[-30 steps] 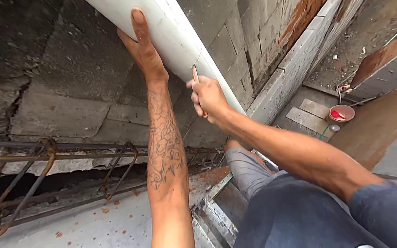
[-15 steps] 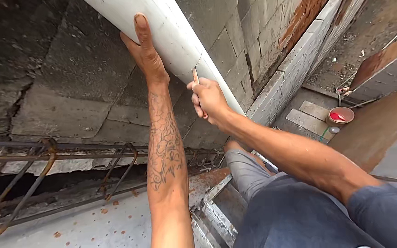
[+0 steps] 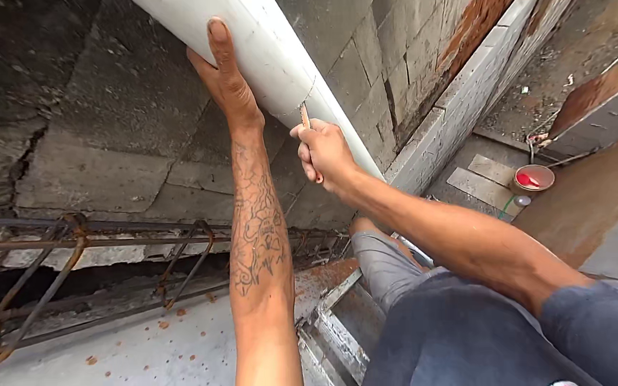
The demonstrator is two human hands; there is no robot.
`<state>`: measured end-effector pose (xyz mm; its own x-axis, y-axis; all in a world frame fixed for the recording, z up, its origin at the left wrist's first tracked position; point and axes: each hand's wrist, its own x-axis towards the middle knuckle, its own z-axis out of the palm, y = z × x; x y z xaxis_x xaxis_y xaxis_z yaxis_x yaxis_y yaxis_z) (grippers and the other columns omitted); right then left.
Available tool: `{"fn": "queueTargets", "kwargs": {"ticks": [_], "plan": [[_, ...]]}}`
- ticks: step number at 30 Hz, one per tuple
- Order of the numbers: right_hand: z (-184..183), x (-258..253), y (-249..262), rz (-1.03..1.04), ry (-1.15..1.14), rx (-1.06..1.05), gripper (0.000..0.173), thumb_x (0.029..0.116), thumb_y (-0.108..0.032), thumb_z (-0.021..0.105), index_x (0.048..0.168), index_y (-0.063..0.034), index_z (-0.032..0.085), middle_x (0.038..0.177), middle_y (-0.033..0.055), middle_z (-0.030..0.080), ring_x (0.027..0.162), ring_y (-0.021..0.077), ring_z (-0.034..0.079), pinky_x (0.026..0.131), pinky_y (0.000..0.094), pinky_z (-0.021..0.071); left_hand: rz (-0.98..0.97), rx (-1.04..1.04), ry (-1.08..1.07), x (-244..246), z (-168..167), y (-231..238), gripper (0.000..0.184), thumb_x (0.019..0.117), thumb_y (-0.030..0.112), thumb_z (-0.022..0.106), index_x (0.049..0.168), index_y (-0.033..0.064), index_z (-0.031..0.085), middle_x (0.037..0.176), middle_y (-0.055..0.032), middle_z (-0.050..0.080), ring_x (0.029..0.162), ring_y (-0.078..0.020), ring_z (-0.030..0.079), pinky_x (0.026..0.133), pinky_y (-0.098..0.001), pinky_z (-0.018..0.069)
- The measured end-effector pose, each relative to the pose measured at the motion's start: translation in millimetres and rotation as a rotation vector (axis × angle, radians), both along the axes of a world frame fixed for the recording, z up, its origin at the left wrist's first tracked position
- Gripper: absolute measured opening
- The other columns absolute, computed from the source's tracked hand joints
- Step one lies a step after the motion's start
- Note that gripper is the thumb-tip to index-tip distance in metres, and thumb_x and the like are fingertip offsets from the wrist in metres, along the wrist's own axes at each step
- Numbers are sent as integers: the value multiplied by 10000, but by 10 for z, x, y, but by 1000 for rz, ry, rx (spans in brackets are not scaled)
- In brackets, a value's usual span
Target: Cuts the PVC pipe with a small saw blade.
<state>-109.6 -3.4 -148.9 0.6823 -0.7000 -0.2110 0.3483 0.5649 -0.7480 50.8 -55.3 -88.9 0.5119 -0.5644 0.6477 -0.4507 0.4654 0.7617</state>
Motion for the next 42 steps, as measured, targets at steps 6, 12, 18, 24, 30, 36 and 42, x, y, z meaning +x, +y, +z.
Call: {"fn": "queueTargets", "kwargs": {"ticks": [6, 12, 18, 24, 30, 36, 42], "plan": [[-61, -52, 86, 59, 1, -22, 289, 1117, -169, 374, 1248, 4, 564, 558, -2, 457, 372, 82, 427, 348, 236, 412, 5, -29, -19, 19, 52, -77, 708, 1000, 385, 576, 1454, -52, 253, 1208, -135, 598, 1053, -164, 656, 961, -356, 570], [-48, -98, 115, 71, -26, 11, 294, 1127, -192, 364, 1239, -8, 565, 547, 5, 448, 357, 80, 424, 330, 233, 412, -11, -25, -29, 48, 69, -63, 766, 974, 429, 619, 1457, -42, 256, 1208, -128, 604, 1061, -164, 657, 965, -357, 570], [13, -20, 75, 26, -38, 24, 291, 1123, -194, 366, 1243, -17, 563, 545, -9, 419, 350, 70, 392, 318, 220, 384, -36, -34, -17, 29, 41, -24, 696, 981, 366, 619, 1422, -52, 279, 1163, -136, 609, 1034, -177, 663, 940, -373, 582], [45, 63, -108, 7, -10, 40, 245, 1104, -137, 405, 1179, 24, 574, 522, -2, 419, 338, 75, 403, 311, 226, 397, -28, 3, -5, 24, -21, 7, 717, 1006, 383, 594, 1466, -40, 241, 1234, -148, 586, 1085, -186, 650, 977, -374, 566], [-30, -102, -76, 51, 49, -66, 304, 1121, -205, 415, 1188, 29, 597, 607, 45, 563, 406, 78, 501, 380, 208, 443, 24, 41, -47, -18, -7, 116, 796, 956, 422, 664, 1471, -50, 283, 1272, -124, 583, 1136, -139, 627, 1007, -321, 543], [13, -267, 87, -41, 188, -269, 409, 1094, -112, 450, 1496, -68, 393, 718, 84, 647, 457, 129, 553, 420, 253, 476, 67, 79, -29, -139, -129, 197, 823, 943, 422, 679, 1495, -40, 280, 1333, -122, 546, 1185, -116, 593, 1028, -281, 514], [31, -284, 71, -167, 347, -427, 472, 1073, -72, 384, 1541, -109, 443, 731, 81, 586, 474, 161, 449, 441, 325, 409, 209, 40, 112, -300, -390, 351, 661, 1013, 269, 593, 1515, -50, 305, 1434, -198, 505, 1289, -201, 552, 1077, -339, 480]]}}
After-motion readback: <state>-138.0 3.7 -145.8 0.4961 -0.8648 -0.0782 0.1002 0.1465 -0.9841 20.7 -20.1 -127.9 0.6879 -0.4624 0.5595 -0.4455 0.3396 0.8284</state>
